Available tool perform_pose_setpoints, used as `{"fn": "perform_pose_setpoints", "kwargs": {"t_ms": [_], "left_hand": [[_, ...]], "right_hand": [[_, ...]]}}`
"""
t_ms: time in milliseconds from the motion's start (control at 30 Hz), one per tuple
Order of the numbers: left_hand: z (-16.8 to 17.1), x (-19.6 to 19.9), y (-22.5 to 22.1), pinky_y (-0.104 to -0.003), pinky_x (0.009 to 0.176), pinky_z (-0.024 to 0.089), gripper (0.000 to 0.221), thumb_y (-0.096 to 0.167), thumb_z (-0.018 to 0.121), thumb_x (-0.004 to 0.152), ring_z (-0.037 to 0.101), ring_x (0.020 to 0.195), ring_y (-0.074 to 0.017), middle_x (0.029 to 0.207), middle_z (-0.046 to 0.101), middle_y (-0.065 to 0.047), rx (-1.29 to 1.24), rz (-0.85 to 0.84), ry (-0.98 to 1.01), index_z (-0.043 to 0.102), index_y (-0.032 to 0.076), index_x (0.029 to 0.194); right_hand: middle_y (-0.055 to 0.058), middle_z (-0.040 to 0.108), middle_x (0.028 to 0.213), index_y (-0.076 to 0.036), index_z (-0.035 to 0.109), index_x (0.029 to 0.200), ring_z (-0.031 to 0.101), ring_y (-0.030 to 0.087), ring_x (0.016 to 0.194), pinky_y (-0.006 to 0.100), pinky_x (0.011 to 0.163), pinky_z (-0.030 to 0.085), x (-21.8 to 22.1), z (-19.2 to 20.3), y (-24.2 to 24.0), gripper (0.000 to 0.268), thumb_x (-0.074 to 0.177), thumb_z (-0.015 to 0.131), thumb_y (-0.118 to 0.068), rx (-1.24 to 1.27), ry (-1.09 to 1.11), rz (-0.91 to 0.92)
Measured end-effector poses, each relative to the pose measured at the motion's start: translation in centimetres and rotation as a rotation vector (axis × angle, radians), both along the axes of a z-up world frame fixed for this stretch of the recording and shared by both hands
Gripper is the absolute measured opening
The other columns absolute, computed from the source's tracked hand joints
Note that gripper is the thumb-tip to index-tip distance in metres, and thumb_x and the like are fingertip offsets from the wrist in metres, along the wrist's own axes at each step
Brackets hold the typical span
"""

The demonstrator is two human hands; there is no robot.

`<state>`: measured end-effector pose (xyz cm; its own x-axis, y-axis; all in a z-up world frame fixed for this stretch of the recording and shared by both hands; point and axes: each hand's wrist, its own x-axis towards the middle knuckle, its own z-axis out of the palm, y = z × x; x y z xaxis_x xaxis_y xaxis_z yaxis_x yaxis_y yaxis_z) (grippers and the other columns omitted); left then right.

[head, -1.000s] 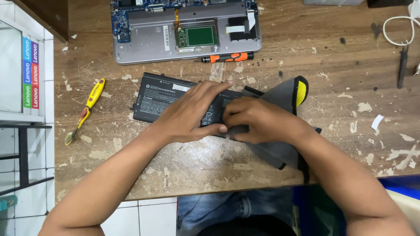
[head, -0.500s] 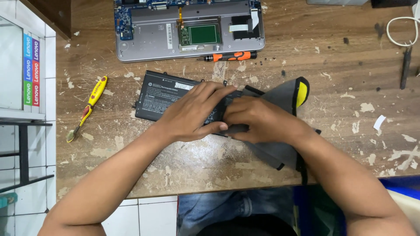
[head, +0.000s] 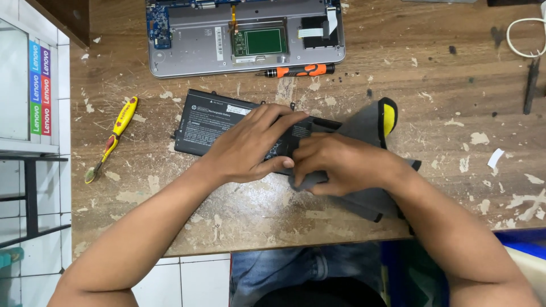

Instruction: Cleaning a laptop battery using a microfiber cloth on a repair bench

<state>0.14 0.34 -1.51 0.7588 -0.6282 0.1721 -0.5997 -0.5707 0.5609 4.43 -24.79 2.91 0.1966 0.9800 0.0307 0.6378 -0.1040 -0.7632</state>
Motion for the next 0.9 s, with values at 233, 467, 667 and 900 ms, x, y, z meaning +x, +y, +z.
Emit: {"fn": "perform_pose_setpoints", "kwargs": {"t_ms": [233, 467, 667, 900], "left_hand": [[0.3, -0.1, -0.1, -0.057, 0.125, 0.040, 0.089, 0.076, 0.026, 0.105, 0.055, 0.136, -0.0386, 0.134, 0.056, -0.018, -0.018, -0.003, -0.007, 0.044, 0.011, 0.164], [0.2, 0.0, -0.2, -0.056, 0.127, 0.038, 0.089, 0.076, 0.028, 0.105, 0.055, 0.136, -0.0383, 0.134, 0.056, -0.018, -0.017, 0.005, 0.004, 0.047, 0.011, 0.162], [-0.4, 0.1, -0.2, -0.059, 0.129, 0.030, 0.088, 0.077, 0.029, 0.104, 0.054, 0.138, -0.0377, 0.136, 0.057, -0.017, 0.013, 0.023, -0.036, 0.050, 0.013, 0.161], [1.9, 0.0, 0.2, -0.067, 0.126, 0.030, 0.112, 0.098, 0.059, 0.082, 0.057, 0.134, -0.0393, 0.138, 0.058, -0.018, 0.184, 0.077, -0.165, 0.057, 0.014, 0.155]], "right_hand": [[0.013, 0.084, 0.101, -0.011, 0.087, 0.101, 0.076, 0.045, 0.093, 0.060, 0.084, 0.058, 0.4, 0.3, -0.4, 0.024, 0.078, 0.087, -0.001, -0.038, 0.036, -0.010], [0.010, 0.083, 0.095, -0.010, 0.087, 0.099, 0.077, 0.043, 0.093, 0.057, 0.082, 0.056, 1.0, 0.6, -1.1, 0.025, 0.075, 0.089, -0.002, -0.056, 0.057, 0.025], [0.011, 0.083, 0.097, -0.010, 0.086, 0.101, 0.076, 0.043, 0.094, 0.056, 0.083, 0.057, 0.8, 0.3, -0.6, 0.025, 0.077, 0.089, -0.002, -0.037, 0.011, -0.027], [0.014, 0.084, 0.088, -0.010, 0.088, 0.101, 0.080, 0.043, 0.086, 0.055, 0.081, 0.061, 2.4, 2.0, -2.1, 0.027, 0.074, 0.087, -0.003, -0.193, 0.125, -0.122]]}}
